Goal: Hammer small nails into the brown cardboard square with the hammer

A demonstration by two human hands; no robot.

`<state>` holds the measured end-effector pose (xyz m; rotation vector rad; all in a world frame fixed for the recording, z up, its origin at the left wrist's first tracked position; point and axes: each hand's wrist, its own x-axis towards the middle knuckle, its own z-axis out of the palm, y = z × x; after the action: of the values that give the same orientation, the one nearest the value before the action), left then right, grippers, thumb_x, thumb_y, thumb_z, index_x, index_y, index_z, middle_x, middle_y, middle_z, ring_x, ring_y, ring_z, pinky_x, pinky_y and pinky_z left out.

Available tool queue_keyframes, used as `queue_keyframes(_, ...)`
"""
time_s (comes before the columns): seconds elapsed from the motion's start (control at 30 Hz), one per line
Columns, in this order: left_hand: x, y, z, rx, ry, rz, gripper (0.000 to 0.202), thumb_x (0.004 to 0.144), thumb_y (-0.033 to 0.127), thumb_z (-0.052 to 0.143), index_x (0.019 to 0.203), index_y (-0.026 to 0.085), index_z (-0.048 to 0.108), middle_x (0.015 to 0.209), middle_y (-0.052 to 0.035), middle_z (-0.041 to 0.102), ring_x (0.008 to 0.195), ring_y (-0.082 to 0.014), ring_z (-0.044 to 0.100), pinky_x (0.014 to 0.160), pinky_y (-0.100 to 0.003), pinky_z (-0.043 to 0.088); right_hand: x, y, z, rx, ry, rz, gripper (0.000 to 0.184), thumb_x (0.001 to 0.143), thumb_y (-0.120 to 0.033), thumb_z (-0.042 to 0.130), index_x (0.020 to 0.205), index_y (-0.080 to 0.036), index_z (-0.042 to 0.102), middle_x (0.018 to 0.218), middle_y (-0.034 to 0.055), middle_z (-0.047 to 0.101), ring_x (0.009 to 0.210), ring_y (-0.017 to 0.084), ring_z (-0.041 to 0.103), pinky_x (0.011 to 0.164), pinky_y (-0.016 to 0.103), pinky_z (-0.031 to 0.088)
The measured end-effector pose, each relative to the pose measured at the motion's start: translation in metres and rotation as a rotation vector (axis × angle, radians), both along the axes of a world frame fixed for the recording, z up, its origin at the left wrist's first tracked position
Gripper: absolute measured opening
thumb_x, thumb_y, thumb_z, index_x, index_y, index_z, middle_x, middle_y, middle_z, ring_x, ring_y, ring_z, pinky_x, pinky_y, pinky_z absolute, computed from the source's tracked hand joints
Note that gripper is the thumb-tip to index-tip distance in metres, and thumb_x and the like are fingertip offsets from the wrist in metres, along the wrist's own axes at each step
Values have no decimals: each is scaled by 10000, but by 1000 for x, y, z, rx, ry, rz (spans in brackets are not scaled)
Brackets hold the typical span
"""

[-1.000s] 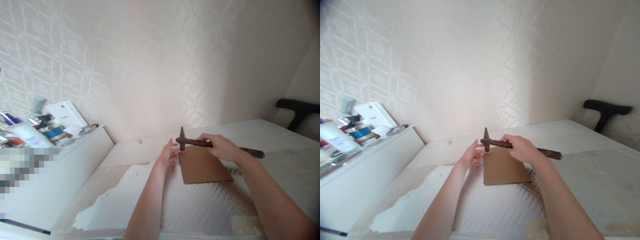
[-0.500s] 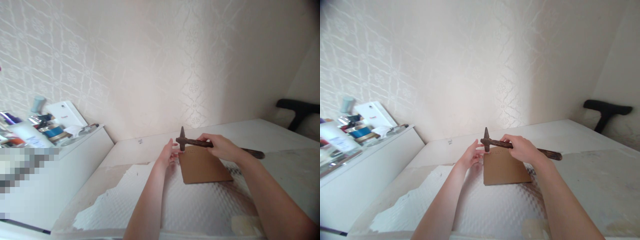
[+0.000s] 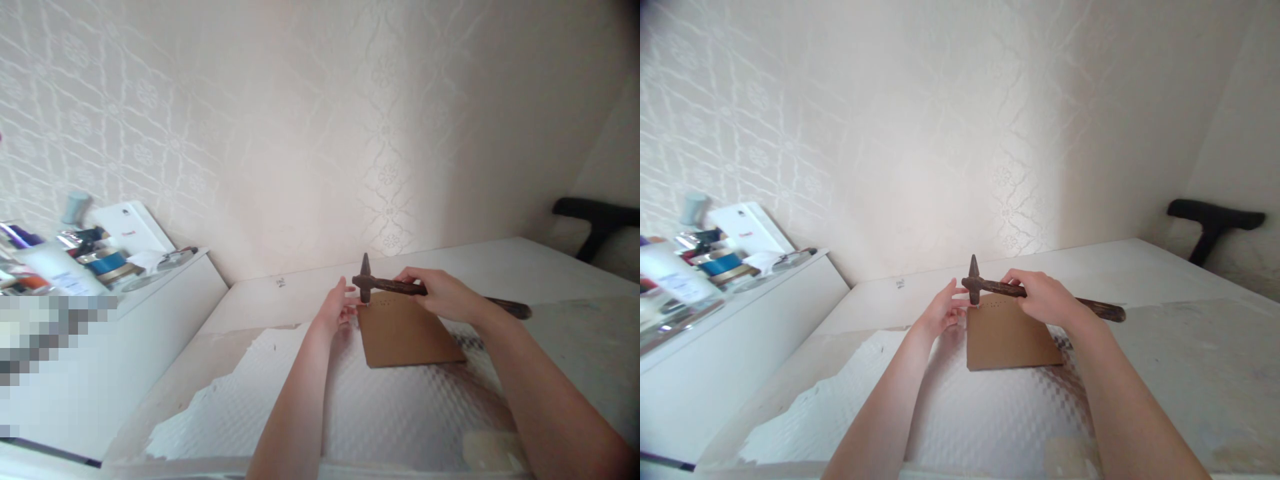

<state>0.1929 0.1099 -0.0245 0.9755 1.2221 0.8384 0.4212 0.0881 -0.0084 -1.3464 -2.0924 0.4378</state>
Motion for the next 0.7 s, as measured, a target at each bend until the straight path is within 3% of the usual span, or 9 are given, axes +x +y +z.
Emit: queue_keyframes(0.7, 1, -1, 2, 3, 17, 1, 509, 928, 545, 313, 1142, 137, 530, 863, -103, 687, 479, -98, 459, 500, -220, 291, 1, 1, 0, -5, -10, 12, 312, 665, -150, 568, 930, -282, 665, 887, -13, 708, 806, 203, 635, 685, 269, 470)
